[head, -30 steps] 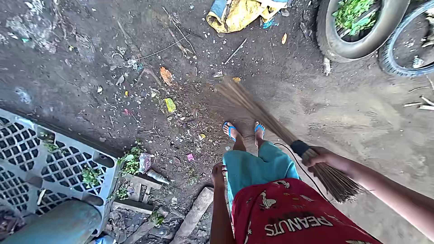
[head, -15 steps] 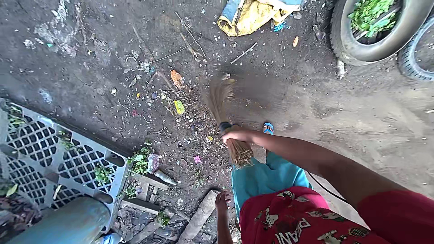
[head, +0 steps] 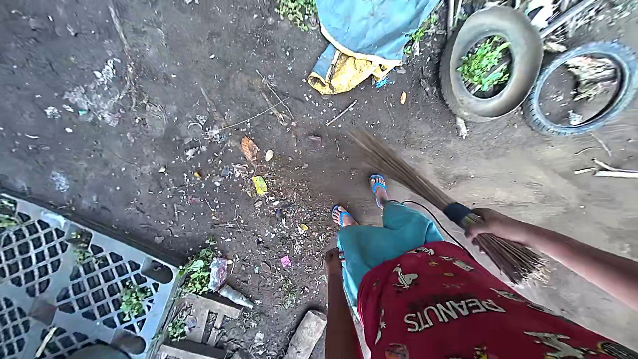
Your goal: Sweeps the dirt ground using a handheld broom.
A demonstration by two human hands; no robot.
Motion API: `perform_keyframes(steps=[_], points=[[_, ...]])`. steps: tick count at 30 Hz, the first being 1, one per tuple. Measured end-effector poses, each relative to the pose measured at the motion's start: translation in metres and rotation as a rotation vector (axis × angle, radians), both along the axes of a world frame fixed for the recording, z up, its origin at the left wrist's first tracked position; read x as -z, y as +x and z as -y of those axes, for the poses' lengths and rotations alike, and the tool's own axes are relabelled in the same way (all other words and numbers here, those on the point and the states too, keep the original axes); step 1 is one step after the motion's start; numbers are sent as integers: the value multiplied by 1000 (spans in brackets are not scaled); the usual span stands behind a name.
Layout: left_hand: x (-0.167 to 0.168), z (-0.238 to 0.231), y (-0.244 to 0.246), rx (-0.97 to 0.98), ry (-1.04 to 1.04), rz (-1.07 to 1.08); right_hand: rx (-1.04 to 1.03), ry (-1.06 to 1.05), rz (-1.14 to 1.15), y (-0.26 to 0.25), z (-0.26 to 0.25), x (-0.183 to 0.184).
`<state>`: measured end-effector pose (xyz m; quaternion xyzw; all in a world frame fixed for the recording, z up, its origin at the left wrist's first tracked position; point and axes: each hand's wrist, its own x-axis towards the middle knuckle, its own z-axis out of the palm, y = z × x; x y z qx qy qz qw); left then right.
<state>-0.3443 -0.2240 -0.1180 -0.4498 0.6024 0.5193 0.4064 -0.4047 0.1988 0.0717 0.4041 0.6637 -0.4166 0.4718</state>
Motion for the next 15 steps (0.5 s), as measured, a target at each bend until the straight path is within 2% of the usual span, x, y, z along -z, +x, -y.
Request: perform_keyframes(steps=[3, 6, 9, 11, 13, 15], points=[[1, -10, -30, -47, 1, -36, 151, 238, 25, 7, -56, -3], [-1, -19, -44, -121, -47, -42, 309, 348, 30, -26, -105, 14], [-3, -29, -43, -158, -95, -3, 424, 343, -3, -94, -131, 49], [-9, -43, -40, -172, -131, 41, 430, 329, -33, -153, -137, 87], [-21, -67, -45, -234, -189, 106, 354, 271, -43, -225, -119, 123], [-33, -92, -54, -279, -224, 153, 280, 120, -49, -294, -75, 148]])
